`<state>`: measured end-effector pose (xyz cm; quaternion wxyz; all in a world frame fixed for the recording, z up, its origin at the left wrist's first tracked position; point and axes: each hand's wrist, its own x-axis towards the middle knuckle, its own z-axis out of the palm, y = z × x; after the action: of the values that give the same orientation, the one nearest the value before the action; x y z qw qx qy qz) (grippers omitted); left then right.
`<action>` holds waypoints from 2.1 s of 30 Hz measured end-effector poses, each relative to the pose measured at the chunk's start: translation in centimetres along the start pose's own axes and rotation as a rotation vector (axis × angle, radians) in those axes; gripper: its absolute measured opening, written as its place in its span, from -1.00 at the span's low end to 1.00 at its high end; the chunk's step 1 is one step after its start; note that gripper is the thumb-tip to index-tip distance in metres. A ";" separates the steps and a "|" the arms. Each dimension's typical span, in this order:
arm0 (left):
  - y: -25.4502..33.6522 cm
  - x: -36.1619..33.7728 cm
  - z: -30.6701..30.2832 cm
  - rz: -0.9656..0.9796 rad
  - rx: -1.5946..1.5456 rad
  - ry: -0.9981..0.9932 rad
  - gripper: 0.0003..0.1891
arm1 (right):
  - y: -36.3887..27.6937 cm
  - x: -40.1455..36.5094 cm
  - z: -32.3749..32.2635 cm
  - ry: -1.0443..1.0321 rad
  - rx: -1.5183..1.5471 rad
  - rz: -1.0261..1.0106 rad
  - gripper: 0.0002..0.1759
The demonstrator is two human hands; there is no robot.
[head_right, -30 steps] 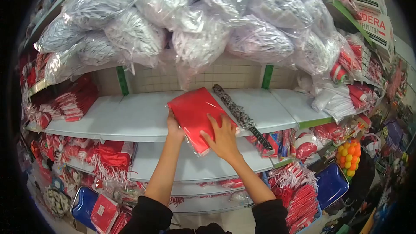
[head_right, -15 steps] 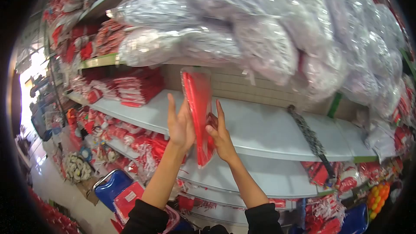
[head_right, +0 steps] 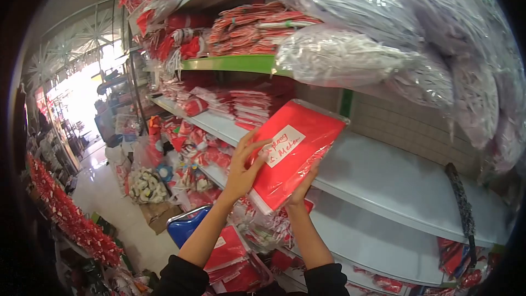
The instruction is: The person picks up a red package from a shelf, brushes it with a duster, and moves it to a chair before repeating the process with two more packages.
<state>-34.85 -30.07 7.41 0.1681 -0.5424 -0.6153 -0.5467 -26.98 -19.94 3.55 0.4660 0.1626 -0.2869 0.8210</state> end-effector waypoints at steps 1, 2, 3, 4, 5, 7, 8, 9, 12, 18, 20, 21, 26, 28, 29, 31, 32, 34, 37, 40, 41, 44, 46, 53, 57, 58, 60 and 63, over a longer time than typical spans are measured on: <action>-2.0 -1.0 -1.0 0.008 0.120 0.052 -0.67 | 0.8 0.1 -0.4 0.006 0.002 -0.001 -0.26; -3.8 -2.0 -1.9 -0.042 0.060 0.108 -0.65 | 1.5 0.1 -0.8 0.011 0.002 -0.004 -0.28; -5.5 -3.0 -2.7 -0.090 -0.001 0.164 -0.64 | 2.2 0.2 -0.9 0.044 0.006 0.022 -0.27; -6.9 -3.9 -3.2 -0.135 -0.063 0.220 -0.62 | 2.9 0.3 -1.0 0.076 0.010 0.045 -0.27; -8.1 -4.9 -3.4 -0.219 -0.207 0.233 -0.59 | 3.5 0.5 -1.0 0.106 0.013 0.068 -0.27; -9.7 -6.3 -3.8 -0.382 -0.496 0.256 -0.53 | 4.6 1.2 -1.4 0.090 0.019 0.104 -0.27; -9.8 -6.5 -3.7 -0.446 -0.662 0.250 -0.50 | 5.2 1.8 -1.5 0.081 0.023 0.121 -0.27; -9.4 -6.5 -3.2 -0.510 -0.829 0.240 -0.48 | 5.6 2.4 -1.6 0.083 0.001 0.154 -0.31; -12.0 -6.5 -3.0 -0.483 -0.895 0.288 -0.44 | 6.0 4.0 -2.4 0.072 -0.239 0.201 -0.42; -14.3 -1.9 -4.9 -0.265 -0.416 0.393 -0.51 | 6.7 5.7 -4.7 -0.056 -0.708 0.184 -0.66; -14.2 0.3 -5.5 -0.233 -0.391 0.383 -0.52 | 7.1 6.8 -5.0 0.005 -0.646 0.256 -0.64; -14.2 1.5 -5.7 -0.217 -0.400 0.360 -0.51 | 7.0 7.4 -4.7 0.021 -0.653 0.252 -0.63; -18.6 8.6 -4.4 -0.157 -0.453 0.397 -0.37 | 8.6 16.5 -4.6 0.003 -0.624 0.056 -0.51; -19.1 13.1 -4.0 -0.324 -0.579 0.421 -0.16 | 9.2 22.9 -3.1 0.085 -0.610 0.052 -0.51; -19.4 14.6 -3.7 -0.400 -0.617 0.413 -0.11 | 9.2 25.2 -2.5 0.141 -0.655 0.068 -0.53; -20.4 16.7 -2.9 -0.551 -0.696 0.394 0.01 | 9.5 28.4 -3.6 0.266 -0.830 0.133 -0.58; -21.7 17.0 -2.3 -0.496 -0.720 0.353 0.02 | 9.9 29.1 -4.5 0.279 -0.898 0.094 -0.61; -24.5 17.0 -0.8 -0.387 -0.768 0.267 0.06 | 10.7 29.0 -5.6 0.264 -1.011 -0.052 -0.68; -25.5 17.2 0.6 -0.358 -0.634 0.431 -0.11 | 13.1 27.5 -8.3 0.190 -1.026 -0.269 -0.77; -25.1 17.2 0.7 -0.438 -0.391 0.485 -0.19 | 16.1 25.9 -9.8 0.212 -1.024 -0.462 -0.74; -25.1 17.5 0.6 -0.461 -0.304 0.503 -0.21 | 16.3 24.9 -9.4 0.249 -1.091 -0.475 -0.71; -26.7 18.4 0.3 -0.467 -0.331 0.488 -0.34 | 16.5 25.4 -9.2 0.181 -1.266 -0.674 -0.64; -27.5 19.1 0.1 -0.320 -0.104 0.548 -0.43 | 16.2 26.0 -8.3 0.117 -1.416 -0.795 -0.62; -29.4 19.6 -0.9 -0.296 0.209 0.441 -0.50 | 15.8 25.9 -6.7 0.058 -1.824 -0.788 -0.56; -28.5 17.6 0.8 -0.334 0.429 0.449 -0.49 | 16.6 26.3 -8.5 0.038 -1.919 -0.629 -0.45; -28.6 17.5 1.2 -0.344 0.533 0.440 -0.48 | 16.3 26.4 -8.4 0.019 -1.914 -0.560 -0.41; -28.5 17.7 1.4 -0.395 0.619 0.391 -0.46 | 16.4 27.0 -9.1 0.058 -1.955 -0.554 -0.39; -28.3 17.8 0.7 -0.449 0.583 0.305 -0.43 | 16.7 27.1 -9.9 0.117 -1.908 -0.555 -0.37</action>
<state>-64.97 -15.56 7.56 0.2807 -0.2365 -0.8160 -0.4465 -55.20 -2.26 4.89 0.5906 -0.2596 -0.7553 0.1155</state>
